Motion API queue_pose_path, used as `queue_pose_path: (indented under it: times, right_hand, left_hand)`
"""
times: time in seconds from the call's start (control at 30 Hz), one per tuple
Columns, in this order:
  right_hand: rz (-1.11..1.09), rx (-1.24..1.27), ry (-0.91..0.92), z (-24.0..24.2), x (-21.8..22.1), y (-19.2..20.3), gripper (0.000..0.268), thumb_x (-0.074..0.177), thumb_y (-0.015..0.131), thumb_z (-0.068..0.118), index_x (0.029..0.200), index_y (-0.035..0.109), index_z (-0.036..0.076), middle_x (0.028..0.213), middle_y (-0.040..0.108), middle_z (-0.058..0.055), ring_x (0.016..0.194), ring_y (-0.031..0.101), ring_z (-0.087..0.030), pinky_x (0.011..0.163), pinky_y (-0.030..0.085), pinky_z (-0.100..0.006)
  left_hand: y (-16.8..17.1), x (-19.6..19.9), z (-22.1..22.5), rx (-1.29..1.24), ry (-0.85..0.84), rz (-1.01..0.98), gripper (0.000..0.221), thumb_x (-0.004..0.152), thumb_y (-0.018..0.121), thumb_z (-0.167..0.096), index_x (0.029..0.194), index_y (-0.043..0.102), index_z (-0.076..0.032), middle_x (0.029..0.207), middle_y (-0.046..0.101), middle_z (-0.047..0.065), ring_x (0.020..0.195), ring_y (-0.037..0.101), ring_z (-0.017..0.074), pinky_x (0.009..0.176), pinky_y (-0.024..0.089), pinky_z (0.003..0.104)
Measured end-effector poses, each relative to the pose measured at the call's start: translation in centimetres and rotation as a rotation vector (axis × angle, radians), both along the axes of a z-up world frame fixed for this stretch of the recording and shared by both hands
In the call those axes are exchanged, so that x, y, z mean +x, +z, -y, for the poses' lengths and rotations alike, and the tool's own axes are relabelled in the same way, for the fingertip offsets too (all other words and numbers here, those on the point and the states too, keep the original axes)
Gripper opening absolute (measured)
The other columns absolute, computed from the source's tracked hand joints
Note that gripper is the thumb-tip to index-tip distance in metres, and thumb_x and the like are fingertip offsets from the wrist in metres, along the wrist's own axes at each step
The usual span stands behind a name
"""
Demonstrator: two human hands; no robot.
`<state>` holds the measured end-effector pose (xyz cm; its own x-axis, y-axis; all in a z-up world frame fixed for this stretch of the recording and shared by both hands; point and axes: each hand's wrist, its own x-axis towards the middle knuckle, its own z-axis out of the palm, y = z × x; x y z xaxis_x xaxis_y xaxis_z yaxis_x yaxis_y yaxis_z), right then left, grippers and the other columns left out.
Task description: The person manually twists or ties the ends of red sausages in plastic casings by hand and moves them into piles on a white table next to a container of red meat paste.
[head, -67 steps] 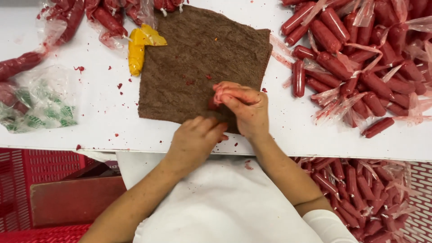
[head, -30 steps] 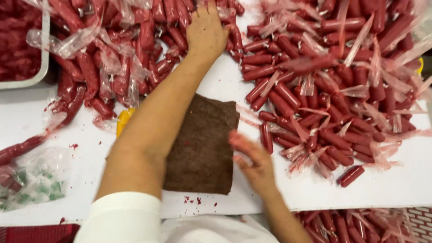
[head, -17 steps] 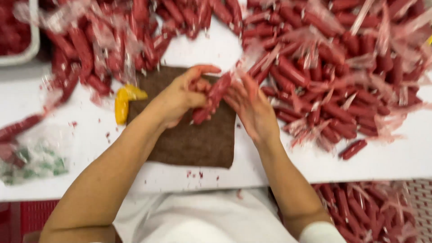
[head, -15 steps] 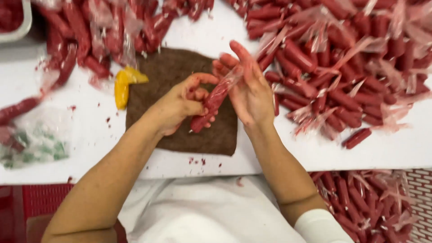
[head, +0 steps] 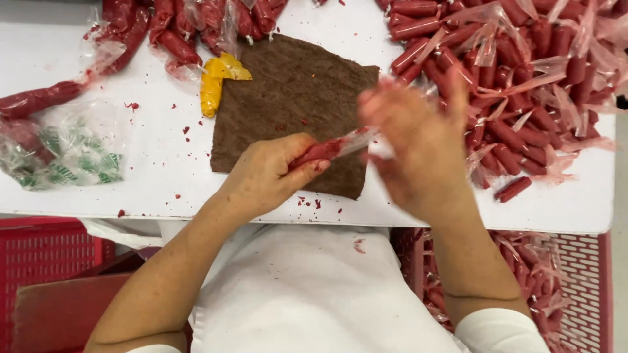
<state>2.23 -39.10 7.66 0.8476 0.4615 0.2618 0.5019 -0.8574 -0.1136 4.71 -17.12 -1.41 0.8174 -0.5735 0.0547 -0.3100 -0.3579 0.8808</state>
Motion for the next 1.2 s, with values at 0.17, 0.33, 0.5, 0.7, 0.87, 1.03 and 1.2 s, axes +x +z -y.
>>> queue_pose_path:
  times: [0.17,0.33,0.5,0.7,0.87,1.03,1.2]
  right_hand:
    - [0.213,-0.014,0.267,0.6,-2.1,-2.1,0.030,0.109,0.065,0.018,0.136,0.058,0.008,0.139,0.061,-0.009,0.130,0.059,-0.034,0.117,0.011,-0.072]
    - [0.524,0.984,0.151,2.3,-3.4,-10.3,0.029,0.087,0.067,0.023,0.079,0.060,-0.003,0.060,0.053,-0.012,0.055,0.049,-0.026,0.078,0.054,-0.052]
    - [-0.390,1.678,0.277,-1.7,-1.0,-10.9,0.034,0.100,0.038,0.032,0.082,0.049,0.005,0.077,0.053,-0.018,0.074,0.060,-0.035,0.104,0.043,-0.060]
    - [-0.698,1.535,0.110,-1.5,-0.2,-10.6,0.024,0.100,0.049,0.025,0.081,0.049,0.010,0.083,0.051,-0.006,0.084,0.048,-0.020,0.096,0.042,-0.037]
    - [-0.874,1.706,-0.058,0.4,0.2,-17.0,0.016,0.079,0.051,0.003,0.092,0.059,0.000,0.079,0.052,-0.009,0.074,0.052,-0.020,0.065,0.045,-0.031]
    - [-0.792,1.547,0.010,0.4,-0.9,-18.2,0.019,0.092,0.047,-0.003,0.082,0.040,0.011,0.076,0.044,-0.006,0.071,0.048,-0.019,0.069,0.042,-0.032]
    - [-0.628,1.160,0.203,1.5,-0.5,-17.1,0.016,0.104,0.047,0.009,0.089,0.052,0.005,0.084,0.065,-0.015,0.081,0.068,-0.029,0.083,0.056,-0.039]
  left_hand:
    - [-0.1,-0.4,-0.1,-0.149,-0.054,-0.114,0.020,0.098,0.062,-0.032,0.088,0.059,-0.015,0.070,0.054,-0.004,0.061,0.048,0.0120,0.058,0.040,0.030]
    - [-3.4,-0.6,0.9,-0.507,0.002,-0.300,0.014,0.092,0.071,-0.021,0.100,0.072,-0.010,0.065,0.064,0.004,0.062,0.060,0.0118,0.055,0.051,0.026]
    - [-6.0,-2.1,5.1,-0.613,-0.090,-0.534,0.006,0.091,0.073,-0.013,0.089,0.070,-0.008,0.050,0.058,0.005,0.038,0.052,0.0086,0.038,0.043,0.020]
    - [1.1,-0.2,1.9,-0.224,0.067,0.149,0.074,0.095,0.055,-0.056,0.150,0.038,-0.011,0.152,0.048,0.015,0.143,0.043,0.0337,0.119,0.035,0.049]
    - [-0.5,2.3,6.6,-0.733,0.121,-0.142,0.019,0.085,0.055,0.002,0.092,0.067,-0.012,0.090,0.067,0.006,0.067,0.060,0.0181,0.059,0.049,0.029]
    - [0.2,2.6,7.7,-0.991,0.166,-0.667,0.047,0.077,0.039,0.019,0.101,0.072,-0.005,0.088,0.067,0.007,0.073,0.058,0.0093,0.041,0.035,0.018]
    - [1.6,2.8,6.5,-0.720,-0.069,-0.455,0.027,0.097,0.044,0.005,0.091,0.062,-0.014,0.078,0.059,0.000,0.047,0.043,0.0054,0.027,0.035,0.018]
